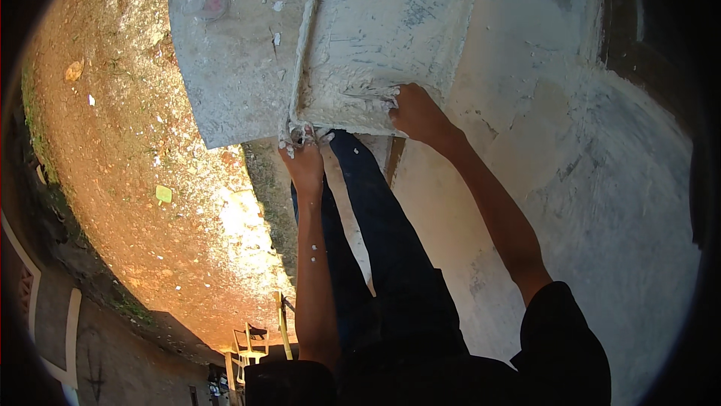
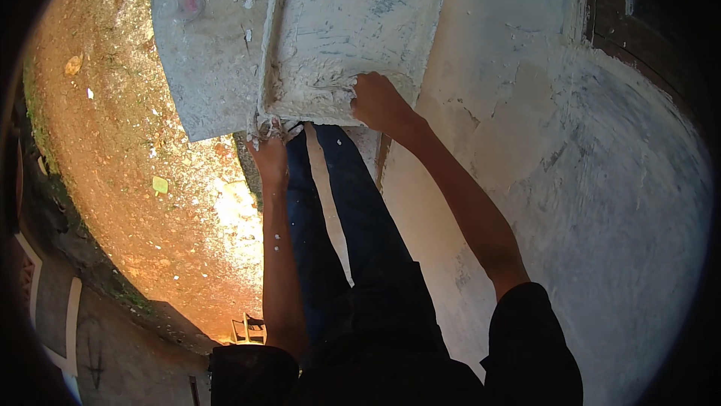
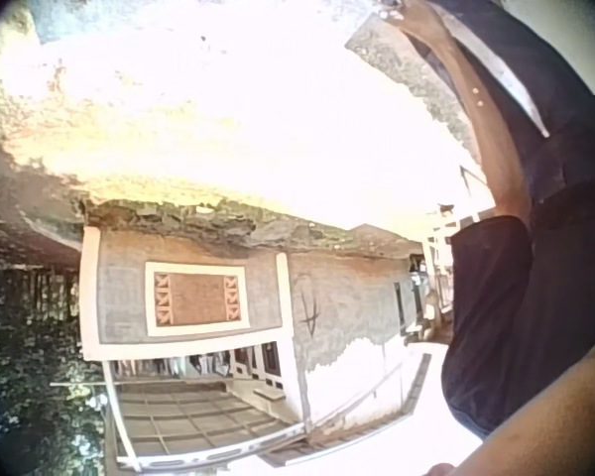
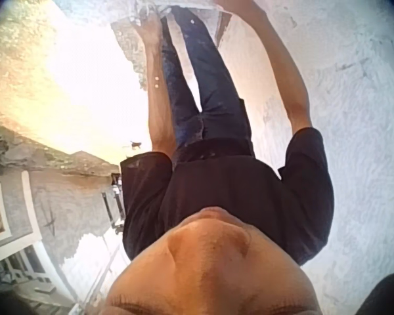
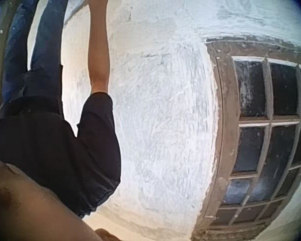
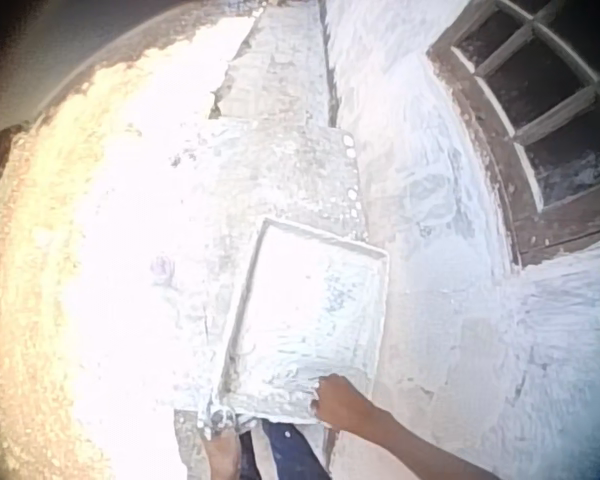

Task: The person applies plaster to an exterior wall using a putty knife.

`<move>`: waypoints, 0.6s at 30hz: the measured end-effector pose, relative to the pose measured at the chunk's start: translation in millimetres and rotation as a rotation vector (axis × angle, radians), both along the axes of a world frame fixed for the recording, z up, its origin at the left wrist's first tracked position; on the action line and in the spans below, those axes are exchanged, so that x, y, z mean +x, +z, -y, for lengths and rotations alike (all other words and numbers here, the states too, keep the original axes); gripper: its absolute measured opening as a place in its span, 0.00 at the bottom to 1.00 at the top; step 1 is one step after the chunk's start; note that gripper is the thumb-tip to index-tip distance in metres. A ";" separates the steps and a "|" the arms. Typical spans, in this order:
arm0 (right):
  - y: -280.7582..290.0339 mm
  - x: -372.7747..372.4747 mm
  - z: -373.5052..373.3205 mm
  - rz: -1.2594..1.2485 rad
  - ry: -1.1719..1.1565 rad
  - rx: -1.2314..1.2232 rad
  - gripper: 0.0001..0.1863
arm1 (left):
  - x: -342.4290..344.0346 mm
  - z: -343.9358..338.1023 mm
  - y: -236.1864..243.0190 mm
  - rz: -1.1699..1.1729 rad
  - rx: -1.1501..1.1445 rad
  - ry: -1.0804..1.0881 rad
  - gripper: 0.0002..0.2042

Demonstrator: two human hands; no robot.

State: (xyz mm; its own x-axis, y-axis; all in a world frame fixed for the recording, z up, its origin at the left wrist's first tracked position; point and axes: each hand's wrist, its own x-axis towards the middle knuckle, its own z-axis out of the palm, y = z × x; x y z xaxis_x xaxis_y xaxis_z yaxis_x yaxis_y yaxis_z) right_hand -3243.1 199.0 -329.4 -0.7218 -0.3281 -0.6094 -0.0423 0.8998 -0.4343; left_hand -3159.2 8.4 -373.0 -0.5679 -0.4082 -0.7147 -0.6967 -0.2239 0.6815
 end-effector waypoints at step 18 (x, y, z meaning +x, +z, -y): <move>-29.3 -28.0 18.7 0.020 -0.078 0.065 0.08 | -3.0 -3.8 0.4 0.005 0.016 0.067 0.17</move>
